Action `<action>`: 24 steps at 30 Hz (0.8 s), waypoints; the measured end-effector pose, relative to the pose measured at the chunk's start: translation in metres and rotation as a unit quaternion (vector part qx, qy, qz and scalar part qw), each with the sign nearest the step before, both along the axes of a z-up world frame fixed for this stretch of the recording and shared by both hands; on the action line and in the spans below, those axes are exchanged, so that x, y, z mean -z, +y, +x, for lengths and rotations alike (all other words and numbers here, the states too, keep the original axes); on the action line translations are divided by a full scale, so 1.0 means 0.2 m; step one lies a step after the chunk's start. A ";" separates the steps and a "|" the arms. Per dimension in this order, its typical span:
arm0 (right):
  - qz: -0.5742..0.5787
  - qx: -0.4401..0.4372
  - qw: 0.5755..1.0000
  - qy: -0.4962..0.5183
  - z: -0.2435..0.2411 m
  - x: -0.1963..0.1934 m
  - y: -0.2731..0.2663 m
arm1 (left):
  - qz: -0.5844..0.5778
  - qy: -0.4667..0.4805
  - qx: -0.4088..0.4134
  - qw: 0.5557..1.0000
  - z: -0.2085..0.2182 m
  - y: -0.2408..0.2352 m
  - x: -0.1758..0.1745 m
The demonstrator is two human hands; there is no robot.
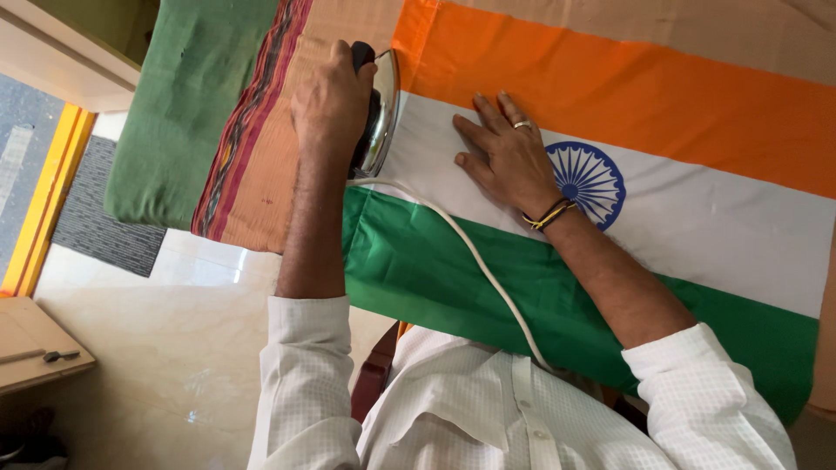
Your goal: The person unfolds a flag onto a padded surface, flattens it by hand, and presses the fabric using an iron.
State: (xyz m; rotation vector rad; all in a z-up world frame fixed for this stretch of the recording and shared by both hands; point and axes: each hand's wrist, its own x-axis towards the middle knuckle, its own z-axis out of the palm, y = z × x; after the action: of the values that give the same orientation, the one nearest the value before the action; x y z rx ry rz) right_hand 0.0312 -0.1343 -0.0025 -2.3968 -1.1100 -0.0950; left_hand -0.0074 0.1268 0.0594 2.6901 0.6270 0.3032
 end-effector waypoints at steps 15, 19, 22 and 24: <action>0.010 0.002 1.000 0.007 0.00 -0.02 -0.01 | 0.001 0.013 0.035 0.999 0.18 -0.08 -0.02; 0.008 0.003 1.000 0.023 -0.02 -0.04 0.00 | 0.031 -0.033 0.013 0.999 0.27 -0.04 -0.01; 0.000 0.008 0.999 0.035 -0.01 -0.04 0.00 | 0.017 0.006 0.043 0.999 0.28 -0.03 0.01; -0.003 0.007 0.999 0.032 -0.01 -0.03 0.00 | 0.004 0.018 0.066 0.998 0.30 -0.02 0.03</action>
State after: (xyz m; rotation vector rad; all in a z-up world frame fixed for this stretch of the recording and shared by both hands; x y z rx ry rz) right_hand 0.0300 -0.1338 0.0044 -2.3961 -1.0650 -0.0194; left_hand 0.0530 0.1223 0.0542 2.7353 0.4552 0.2231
